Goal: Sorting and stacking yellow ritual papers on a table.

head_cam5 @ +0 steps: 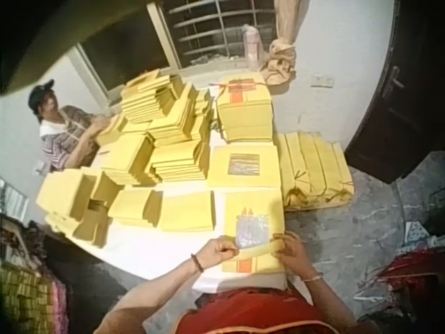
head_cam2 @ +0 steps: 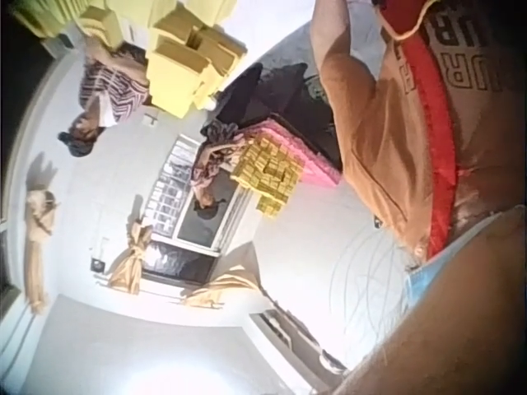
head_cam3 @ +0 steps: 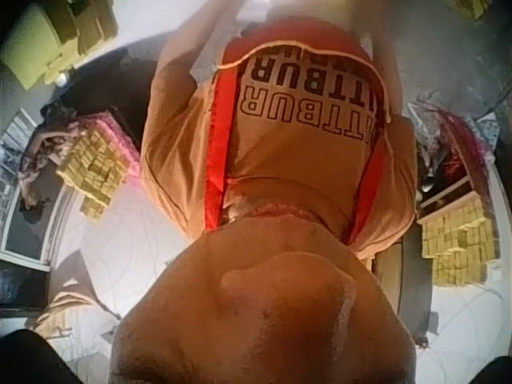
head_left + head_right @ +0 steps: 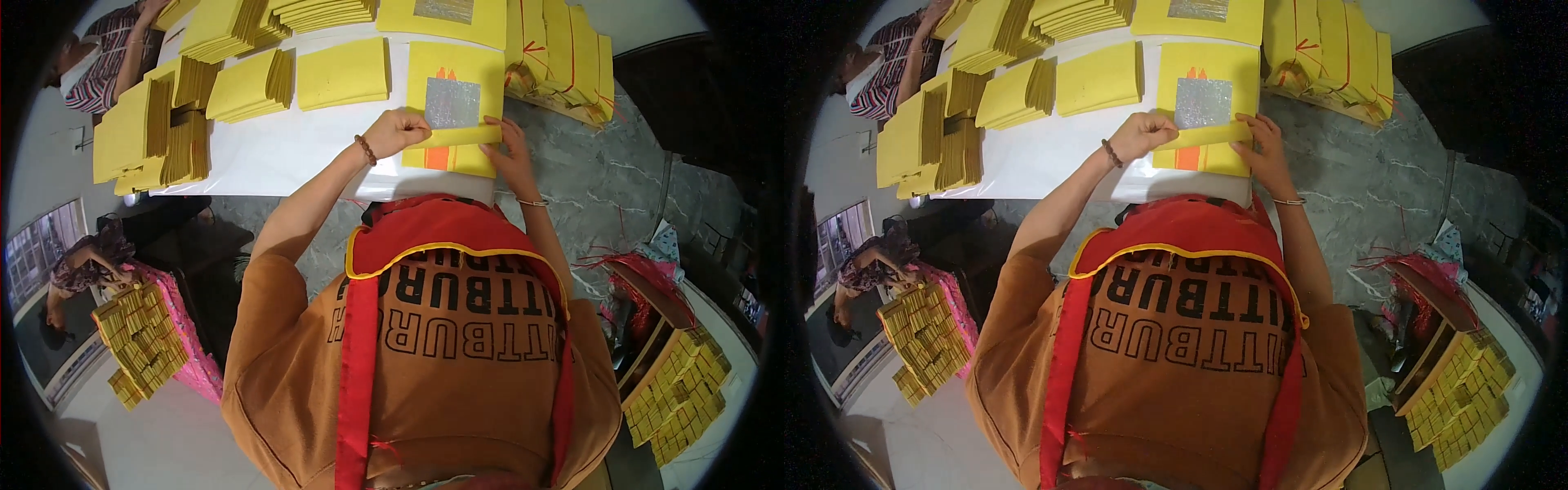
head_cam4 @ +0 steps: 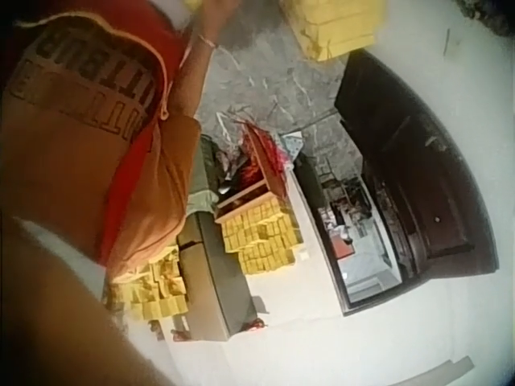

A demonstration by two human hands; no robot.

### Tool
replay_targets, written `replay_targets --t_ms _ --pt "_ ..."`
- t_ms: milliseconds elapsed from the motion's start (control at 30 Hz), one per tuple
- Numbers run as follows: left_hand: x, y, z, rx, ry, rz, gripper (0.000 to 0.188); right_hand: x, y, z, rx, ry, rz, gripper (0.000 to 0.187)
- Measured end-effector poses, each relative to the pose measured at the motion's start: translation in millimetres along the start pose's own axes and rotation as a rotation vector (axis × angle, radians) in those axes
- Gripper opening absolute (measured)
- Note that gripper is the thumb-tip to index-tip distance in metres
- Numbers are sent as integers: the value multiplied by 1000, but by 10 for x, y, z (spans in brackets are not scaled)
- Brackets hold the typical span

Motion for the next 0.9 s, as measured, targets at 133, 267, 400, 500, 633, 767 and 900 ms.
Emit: replay_targets --t_ms 133,267,400,500,633,767,900 --pt "-201 442 60 328 -52 373 22 -29 123 16 99 50 -28 23" --pt "-238 372 -40 819 243 519 41 -49 146 28 362 128 183 15" --pt "-320 486 -39 898 344 618 37 -13 36 -138 208 86 -9 18" --pt "-542 569 90 975 207 681 33 -107 -432 -314 -119 8 -191 19" --pt "-598 333 162 673 74 510 18 -277 -406 -132 -151 -268 -101 19" --pt "-382 65 14 304 271 16 22 -256 -44 -34 225 -189 397 24" --pt "-167 -155 -45 74 338 -159 24 -95 3 30 480 46 394 33"
Point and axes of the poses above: each hand's wrist, its own x-axis towards the middle knuckle, its own z-axis out of the palm, y = z × x, the point moved 7 cm from there along x, towards the middle knuckle, and after that the axes turned 1 degree about z, right-handed, at the moved point
